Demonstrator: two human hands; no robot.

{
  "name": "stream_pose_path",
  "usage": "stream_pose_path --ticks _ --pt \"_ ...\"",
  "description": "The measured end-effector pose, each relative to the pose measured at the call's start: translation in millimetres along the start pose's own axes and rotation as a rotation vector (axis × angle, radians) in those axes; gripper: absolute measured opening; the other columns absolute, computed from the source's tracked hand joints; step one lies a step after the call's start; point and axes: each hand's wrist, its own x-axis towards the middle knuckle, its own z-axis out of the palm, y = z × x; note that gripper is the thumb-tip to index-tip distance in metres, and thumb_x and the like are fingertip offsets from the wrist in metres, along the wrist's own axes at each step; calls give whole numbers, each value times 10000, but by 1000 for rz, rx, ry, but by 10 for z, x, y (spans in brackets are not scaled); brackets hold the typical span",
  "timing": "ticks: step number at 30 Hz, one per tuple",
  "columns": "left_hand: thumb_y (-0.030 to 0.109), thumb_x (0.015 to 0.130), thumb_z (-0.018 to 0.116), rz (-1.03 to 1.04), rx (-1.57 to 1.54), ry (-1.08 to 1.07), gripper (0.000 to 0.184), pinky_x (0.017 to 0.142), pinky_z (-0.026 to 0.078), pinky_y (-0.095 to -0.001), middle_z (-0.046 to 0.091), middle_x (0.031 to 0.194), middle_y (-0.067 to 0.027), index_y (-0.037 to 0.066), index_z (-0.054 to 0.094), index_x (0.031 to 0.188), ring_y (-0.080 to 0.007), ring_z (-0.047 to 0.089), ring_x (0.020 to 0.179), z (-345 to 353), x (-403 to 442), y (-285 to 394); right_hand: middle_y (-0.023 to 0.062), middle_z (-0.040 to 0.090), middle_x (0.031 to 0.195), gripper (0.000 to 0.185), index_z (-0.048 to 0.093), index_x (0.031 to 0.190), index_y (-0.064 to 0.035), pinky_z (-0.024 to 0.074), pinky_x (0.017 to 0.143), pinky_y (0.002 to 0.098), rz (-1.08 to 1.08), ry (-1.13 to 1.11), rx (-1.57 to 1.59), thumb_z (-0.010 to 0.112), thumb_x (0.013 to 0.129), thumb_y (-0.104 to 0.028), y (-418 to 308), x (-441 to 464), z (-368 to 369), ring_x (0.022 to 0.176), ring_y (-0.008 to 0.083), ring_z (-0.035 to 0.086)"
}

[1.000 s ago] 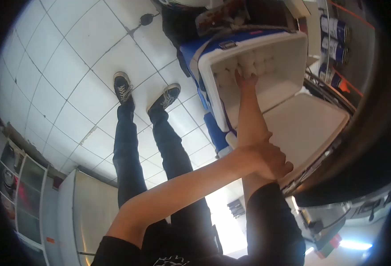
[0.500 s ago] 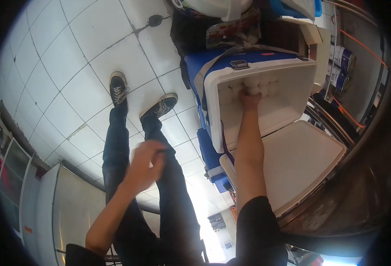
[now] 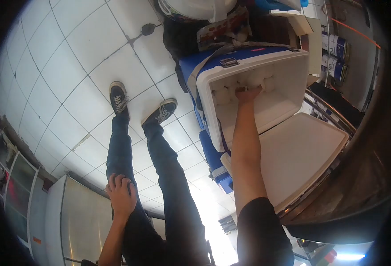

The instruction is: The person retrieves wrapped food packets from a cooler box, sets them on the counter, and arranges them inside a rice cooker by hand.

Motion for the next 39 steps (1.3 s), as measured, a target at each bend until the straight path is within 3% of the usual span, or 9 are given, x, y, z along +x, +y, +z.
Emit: stream_pose_path --ticks 3,6,9,13,16,20,28,32,39 --pt "181 891 606 -8 -20 -1 174 1043 317 -570 594 1200 -117 62 638 1014 -395 439 1306 33 -14 -31 94 556 1276 640 503 1281 -37 536 926 433 -408 -323 -479 796 715 -101 152 458 -566 1177 210 553" --pt "192 903 604 -13 -3 13 164 1042 316 -570 602 1184 -111 64 646 996 -390 444 1301 51 -6 7 168 488 1359 774 438 1331 26 549 960 453 -762 -236 -832 822 660 69 157 385 -524 1229 290 526" --pt "204 912 602 -17 7 -4 166 1041 316 -569 601 1187 -114 67 649 991 -390 446 1298 56 10 28 203 434 1411 822 389 1379 51 562 950 462 -430 -239 -484 826 683 68 -41 -51 -114 1226 332 521" --pt "215 916 598 -10 32 -1 170 1034 318 -569 601 1187 -114 70 646 992 -393 446 1295 67 12 48 214 431 1412 871 354 1422 60 557 961 469 -313 -206 -518 821 687 81 -144 -271 118 1244 320 508" --pt "215 920 590 -5 33 14 166 1022 324 -569 600 1175 -111 73 639 989 -395 448 1288 59 32 52 201 453 1401 821 356 1445 34 532 986 488 -234 -352 -322 800 757 -21 -174 -142 7 1284 295 477" --pt "209 927 578 -6 19 21 151 1005 333 -568 598 1159 -106 77 629 980 -395 450 1278 57 32 48 159 484 1388 694 396 1430 -21 456 1061 495 196 -322 120 710 883 -311 -295 -205 79 1322 276 437" --pt "207 901 608 -9 23 7 164 1016 325 -571 600 1164 -101 76 641 993 -380 452 1285 82 5 24 113 504 1377 647 474 1384 -95 374 1073 566 -57 -190 -229 626 853 -433 -277 -357 272 1307 302 449" --pt "207 897 618 -7 17 17 163 1015 327 -566 602 1165 -101 75 642 989 -380 455 1282 76 0 0 106 501 1388 687 474 1395 -131 376 1063 552 -45 -237 251 588 816 -483 -319 -427 271 1313 304 444" --pt "210 897 623 -11 27 26 155 1019 326 -556 606 1156 -96 77 647 973 -379 455 1283 81 3 -1 81 355 1513 771 415 1467 -223 264 1141 538 -34 -279 244 562 806 -594 -310 -258 622 1421 262 294"
